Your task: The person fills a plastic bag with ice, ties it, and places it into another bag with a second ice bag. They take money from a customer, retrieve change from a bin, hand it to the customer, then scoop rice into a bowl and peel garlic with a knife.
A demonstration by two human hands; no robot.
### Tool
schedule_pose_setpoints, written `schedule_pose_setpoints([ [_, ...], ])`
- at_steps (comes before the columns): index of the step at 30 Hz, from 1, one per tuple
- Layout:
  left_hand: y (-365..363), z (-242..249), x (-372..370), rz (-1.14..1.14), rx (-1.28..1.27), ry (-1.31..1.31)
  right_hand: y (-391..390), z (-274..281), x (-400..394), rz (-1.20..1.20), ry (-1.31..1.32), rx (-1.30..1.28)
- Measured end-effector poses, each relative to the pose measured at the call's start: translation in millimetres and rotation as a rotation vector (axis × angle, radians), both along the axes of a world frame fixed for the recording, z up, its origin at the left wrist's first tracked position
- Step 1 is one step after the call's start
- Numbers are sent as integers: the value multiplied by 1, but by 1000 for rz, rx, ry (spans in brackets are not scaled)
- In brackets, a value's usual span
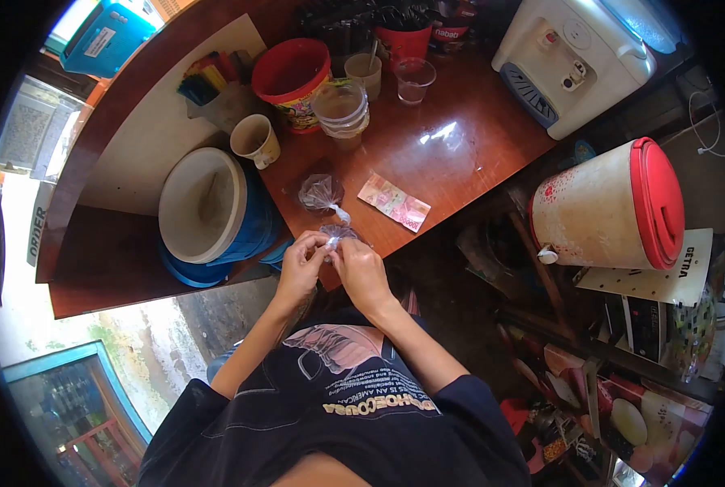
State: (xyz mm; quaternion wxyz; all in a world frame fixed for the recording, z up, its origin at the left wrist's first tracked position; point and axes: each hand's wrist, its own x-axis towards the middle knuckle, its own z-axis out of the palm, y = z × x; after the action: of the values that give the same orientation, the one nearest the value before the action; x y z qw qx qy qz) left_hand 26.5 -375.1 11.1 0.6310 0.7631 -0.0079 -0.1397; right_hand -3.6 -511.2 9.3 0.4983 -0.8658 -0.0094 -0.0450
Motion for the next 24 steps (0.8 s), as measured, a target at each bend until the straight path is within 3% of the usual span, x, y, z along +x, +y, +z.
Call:
schedule_pose_setpoints([
  [2,2,1,1,-44,71,-46,-3,-6,3,59,-128,-161],
  [6,6,-7,2,-81,62,-61,-5,-6,8,119,-175,-217],
  [11,7,-9,6,-101,123,-134,-7,-8,24,101,-330,-151],
  [17,7,1,22,-96,197,-205,-7,-14,38,87,-315,-97],
  [19,9,0,28,-183,243,-337,-9,-12,38,99,-301,-82],
  [24,3,-14,36,-165,45,-290,-17,-22,41,93,-242,27],
])
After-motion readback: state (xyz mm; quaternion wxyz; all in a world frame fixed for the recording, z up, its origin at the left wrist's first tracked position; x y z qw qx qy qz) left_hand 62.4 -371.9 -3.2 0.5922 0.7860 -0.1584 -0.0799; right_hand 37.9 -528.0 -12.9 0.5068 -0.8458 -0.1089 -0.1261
